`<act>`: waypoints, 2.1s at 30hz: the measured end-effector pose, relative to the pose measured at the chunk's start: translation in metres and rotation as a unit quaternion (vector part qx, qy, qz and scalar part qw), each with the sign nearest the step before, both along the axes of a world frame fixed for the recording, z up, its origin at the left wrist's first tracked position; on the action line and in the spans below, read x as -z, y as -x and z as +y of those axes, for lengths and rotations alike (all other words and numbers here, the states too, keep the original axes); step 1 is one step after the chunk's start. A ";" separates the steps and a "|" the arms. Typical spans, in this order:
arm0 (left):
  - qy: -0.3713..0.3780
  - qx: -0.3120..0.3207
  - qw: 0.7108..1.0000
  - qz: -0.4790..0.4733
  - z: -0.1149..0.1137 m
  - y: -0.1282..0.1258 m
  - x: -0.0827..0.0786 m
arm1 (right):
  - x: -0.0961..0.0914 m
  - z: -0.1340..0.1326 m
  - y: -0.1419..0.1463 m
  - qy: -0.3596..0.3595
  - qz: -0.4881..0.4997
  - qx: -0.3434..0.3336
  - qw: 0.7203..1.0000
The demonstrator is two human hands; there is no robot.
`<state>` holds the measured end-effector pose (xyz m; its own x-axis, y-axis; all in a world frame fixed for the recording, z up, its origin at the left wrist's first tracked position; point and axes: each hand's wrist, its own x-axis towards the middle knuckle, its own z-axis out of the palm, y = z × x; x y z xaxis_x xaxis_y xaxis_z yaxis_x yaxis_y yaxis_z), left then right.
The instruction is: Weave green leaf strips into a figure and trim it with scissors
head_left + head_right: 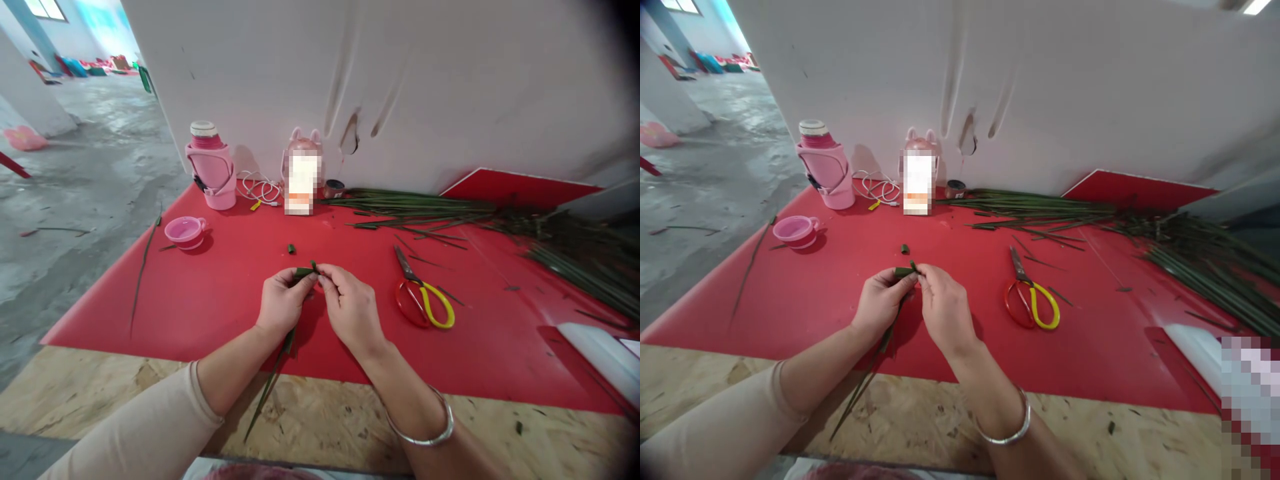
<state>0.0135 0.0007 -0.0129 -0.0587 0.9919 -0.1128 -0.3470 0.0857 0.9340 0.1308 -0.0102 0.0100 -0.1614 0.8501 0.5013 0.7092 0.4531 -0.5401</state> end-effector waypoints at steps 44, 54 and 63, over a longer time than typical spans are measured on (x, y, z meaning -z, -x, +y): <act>0.040 0.030 0.995 -0.090 -0.003 -0.007 -0.003 | -0.005 0.017 -0.013 0.589 0.595 -0.050 0.545; 0.093 -0.010 0.982 -0.164 0.001 -0.001 -0.012 | 0.003 0.010 -0.001 0.558 0.536 -0.122 0.622; 0.152 0.015 0.968 -0.198 0.003 0.000 -0.009 | 0.014 0.011 -0.005 0.578 0.435 -0.096 0.684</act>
